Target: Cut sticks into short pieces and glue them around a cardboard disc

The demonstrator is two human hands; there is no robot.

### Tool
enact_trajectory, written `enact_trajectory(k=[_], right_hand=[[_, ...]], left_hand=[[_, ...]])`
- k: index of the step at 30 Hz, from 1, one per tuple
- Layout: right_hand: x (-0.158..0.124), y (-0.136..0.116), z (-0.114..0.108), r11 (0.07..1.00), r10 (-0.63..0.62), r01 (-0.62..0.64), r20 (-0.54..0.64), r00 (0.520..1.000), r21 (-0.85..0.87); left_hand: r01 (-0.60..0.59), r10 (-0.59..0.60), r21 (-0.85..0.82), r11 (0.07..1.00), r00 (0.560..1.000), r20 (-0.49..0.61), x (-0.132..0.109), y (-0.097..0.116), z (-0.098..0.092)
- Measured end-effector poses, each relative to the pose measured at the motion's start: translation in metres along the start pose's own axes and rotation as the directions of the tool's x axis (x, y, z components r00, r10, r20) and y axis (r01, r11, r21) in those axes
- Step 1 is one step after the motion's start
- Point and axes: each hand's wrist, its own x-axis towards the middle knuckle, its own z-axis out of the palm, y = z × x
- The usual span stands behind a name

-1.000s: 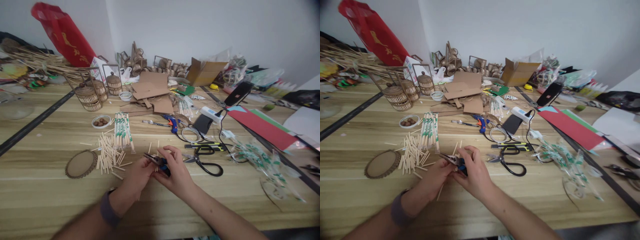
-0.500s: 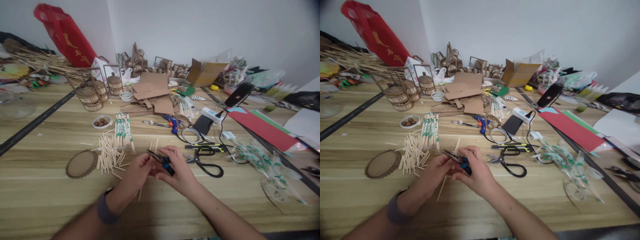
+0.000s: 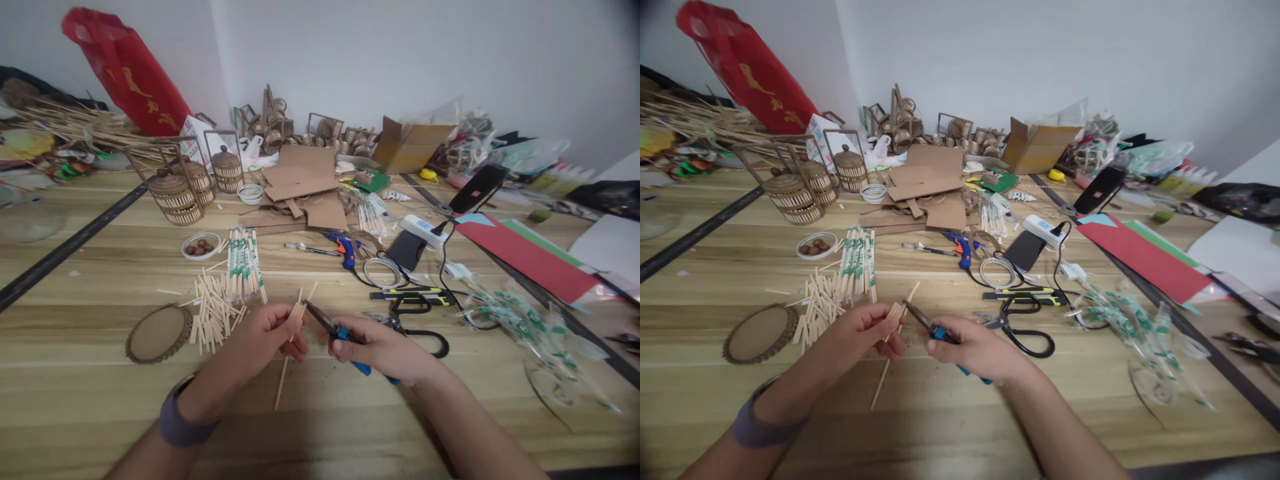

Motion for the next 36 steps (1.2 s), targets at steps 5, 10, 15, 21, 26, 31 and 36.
enact_trajectory(k=[5,10,15,21,26,31,36], right_hand=[[0.001,0.000,0.005,0.999,0.009,-0.009,-0.011,1.000,0.036],[0.003,-0.003,0.010,0.998,-0.057,0.058,-0.006,0.998,0.039],[0.005,-0.001,0.012,0.993,-0.110,0.111,-0.020,0.994,0.045],[0.004,-0.001,0.013,0.995,-0.093,0.093,-0.017,0.996,0.045],[0.005,0.001,0.014,0.995,-0.095,0.095,-0.050,0.994,0.006],[0.005,0.005,0.015,0.995,-0.096,0.094,-0.052,0.994,-0.026],[0.003,0.000,0.015,0.987,-0.089,0.079,-0.065,0.994,-0.137]], left_hand=[[0.013,-0.012,-0.019,1.000,0.997,0.077,0.002,-0.004,0.006],[0.019,-0.015,-0.041,0.999,0.994,0.107,0.001,-0.005,0.013],[0.044,-0.028,-0.122,0.992,0.992,0.125,0.003,-0.009,0.015],[0.078,-0.046,-0.208,0.975,0.987,0.155,0.004,-0.011,0.016],[0.090,-0.060,-0.222,0.971,0.988,0.140,0.004,-0.010,0.016],[0.085,-0.061,-0.188,0.979,0.990,0.129,0.003,-0.008,0.016],[0.077,-0.053,-0.169,0.983,0.989,0.141,0.002,-0.007,0.017]])
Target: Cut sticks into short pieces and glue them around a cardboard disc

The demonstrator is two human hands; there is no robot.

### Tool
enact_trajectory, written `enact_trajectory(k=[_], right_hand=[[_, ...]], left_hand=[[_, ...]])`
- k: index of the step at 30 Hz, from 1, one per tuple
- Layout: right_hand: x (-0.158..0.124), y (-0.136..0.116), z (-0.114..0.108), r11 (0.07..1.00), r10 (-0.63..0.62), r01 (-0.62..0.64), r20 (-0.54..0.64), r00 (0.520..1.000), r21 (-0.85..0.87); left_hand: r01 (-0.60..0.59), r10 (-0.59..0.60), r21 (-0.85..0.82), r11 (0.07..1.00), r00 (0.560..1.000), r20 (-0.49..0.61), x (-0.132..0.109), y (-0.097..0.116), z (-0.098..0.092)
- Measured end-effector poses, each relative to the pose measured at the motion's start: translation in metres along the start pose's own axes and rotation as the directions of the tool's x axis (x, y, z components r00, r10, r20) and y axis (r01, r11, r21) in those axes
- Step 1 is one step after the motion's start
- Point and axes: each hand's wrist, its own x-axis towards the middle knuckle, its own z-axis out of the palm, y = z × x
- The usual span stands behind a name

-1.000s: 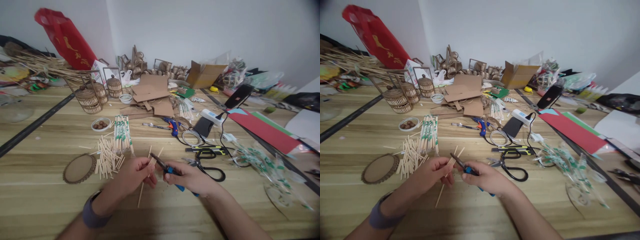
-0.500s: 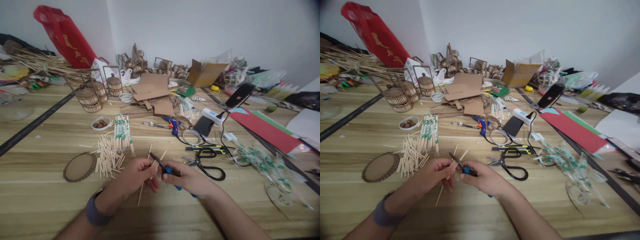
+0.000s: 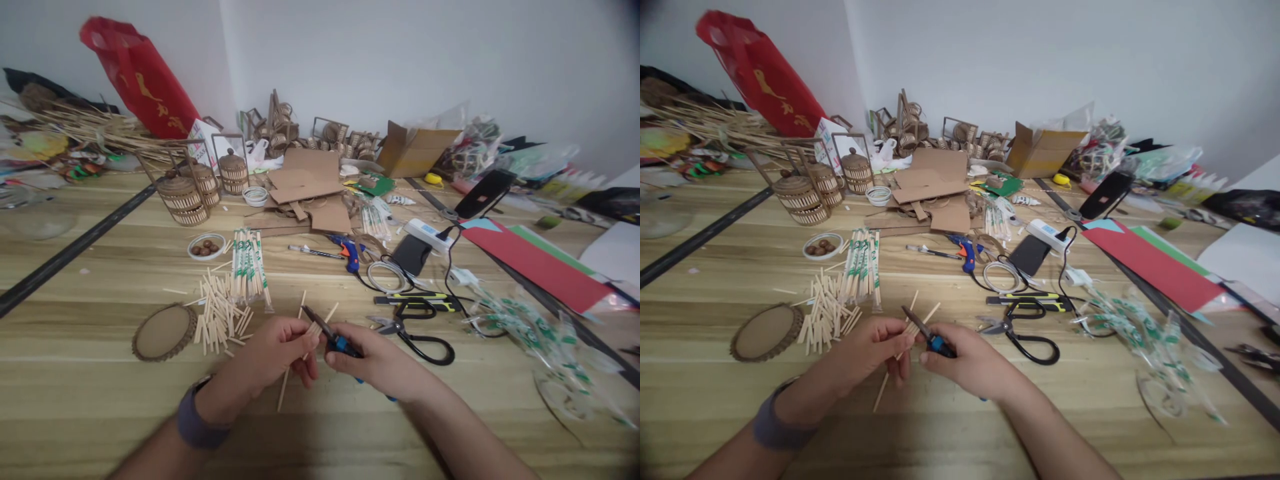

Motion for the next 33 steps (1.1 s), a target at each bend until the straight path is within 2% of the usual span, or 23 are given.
enact_trajectory(k=[6,16,22,29,33], right_hand=[[0.001,-0.008,0.003,0.986,0.043,-0.050,-0.041,0.998,-0.159],[0.003,0.001,0.011,0.987,-0.005,-0.011,-0.095,0.995,-0.162],[0.005,0.003,0.010,0.997,-0.021,0.017,-0.047,0.999,-0.072],[0.003,0.002,-0.001,1.000,-0.022,0.022,0.035,0.999,0.003],[0.003,0.002,-0.001,1.000,-0.024,0.023,0.033,0.999,0.020]], left_hand=[[-0.013,0.013,0.015,1.000,1.000,-0.005,0.001,0.000,-0.001],[-0.028,0.031,0.123,0.992,0.999,-0.017,0.000,0.000,-0.001],[-0.049,0.065,0.250,0.967,0.996,-0.057,-0.004,0.004,0.000],[-0.033,0.040,0.223,0.974,0.999,-0.026,-0.005,0.004,0.003],[-0.031,0.038,0.223,0.974,0.999,-0.029,-0.004,0.004,0.004]])
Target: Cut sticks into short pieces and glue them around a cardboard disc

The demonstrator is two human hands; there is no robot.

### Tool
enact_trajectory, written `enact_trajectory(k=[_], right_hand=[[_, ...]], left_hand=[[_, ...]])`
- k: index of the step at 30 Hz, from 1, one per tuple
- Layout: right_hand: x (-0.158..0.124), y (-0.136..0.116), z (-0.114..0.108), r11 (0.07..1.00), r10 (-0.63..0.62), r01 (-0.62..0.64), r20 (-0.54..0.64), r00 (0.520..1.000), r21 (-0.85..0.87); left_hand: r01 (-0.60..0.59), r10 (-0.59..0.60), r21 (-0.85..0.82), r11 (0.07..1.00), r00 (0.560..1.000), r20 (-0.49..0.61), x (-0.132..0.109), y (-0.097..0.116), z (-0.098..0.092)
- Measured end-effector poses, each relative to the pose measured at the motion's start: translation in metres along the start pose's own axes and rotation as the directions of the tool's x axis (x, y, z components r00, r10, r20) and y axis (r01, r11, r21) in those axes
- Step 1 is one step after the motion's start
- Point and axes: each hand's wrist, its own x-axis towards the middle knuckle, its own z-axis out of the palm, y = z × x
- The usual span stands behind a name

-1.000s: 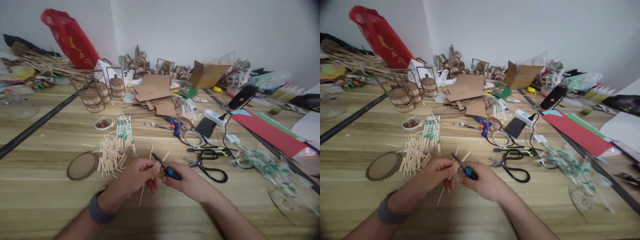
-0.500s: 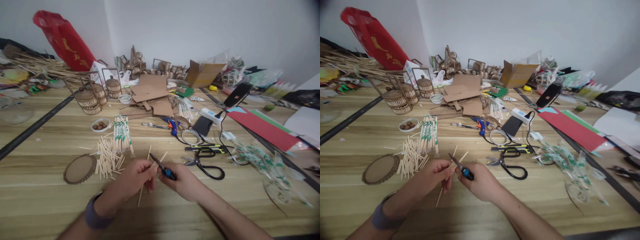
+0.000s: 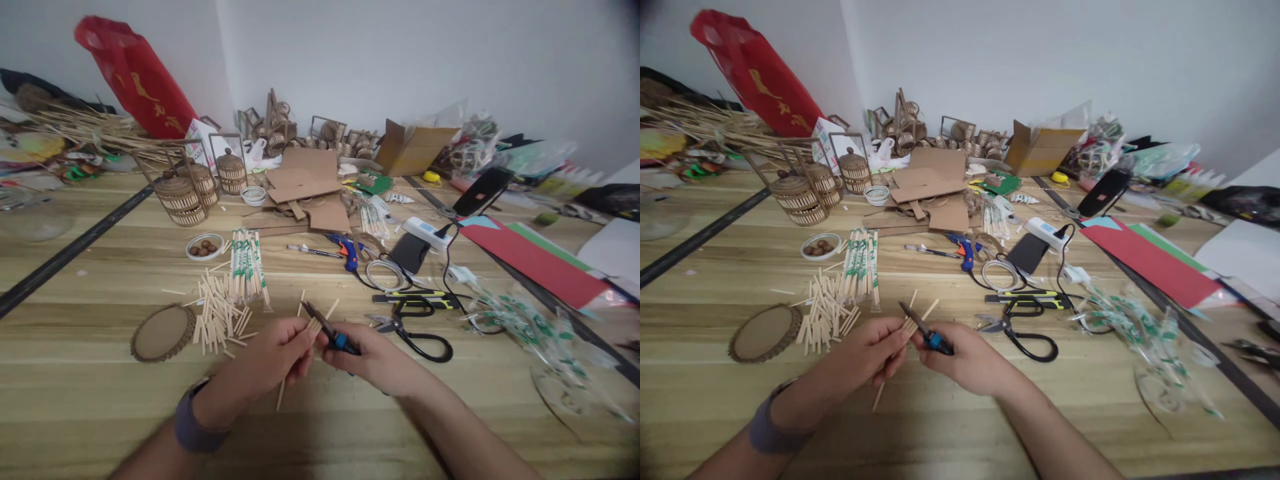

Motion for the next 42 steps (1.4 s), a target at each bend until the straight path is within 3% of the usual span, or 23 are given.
enact_trajectory(k=[8,17,25,32,38,40,42], right_hand=[[-0.001,-0.002,0.000,1.000,0.006,-0.006,0.009,1.000,-0.030],[0.000,-0.003,-0.001,1.000,0.017,-0.017,0.011,1.000,-0.020],[-0.001,-0.004,0.006,0.999,-0.009,0.005,-0.077,0.997,-0.050],[0.001,-0.001,0.014,0.997,0.014,-0.024,-0.118,0.993,-0.080],[0.002,-0.003,0.003,0.997,-0.035,0.026,-0.119,0.992,-0.074],[0.002,-0.001,-0.003,0.997,-0.038,0.026,-0.161,0.986,-0.075],[0.002,0.004,-0.007,0.993,-0.058,0.022,-0.309,0.949,-0.118]], left_hand=[[-0.016,0.016,0.017,1.000,1.000,-0.018,0.000,0.004,0.000],[-0.085,0.094,0.134,0.987,0.994,-0.059,0.004,-0.010,-0.003],[-0.073,0.076,0.122,0.990,0.997,-0.015,0.001,-0.002,-0.002],[-0.038,0.050,0.233,0.972,0.998,-0.049,0.000,-0.003,-0.002],[-0.081,0.106,0.207,0.975,0.988,-0.111,-0.001,-0.001,-0.005],[-0.078,0.111,0.193,0.978,0.979,-0.171,-0.002,0.002,-0.008],[-0.054,0.116,0.249,0.967,0.964,-0.241,-0.003,0.004,-0.011]])
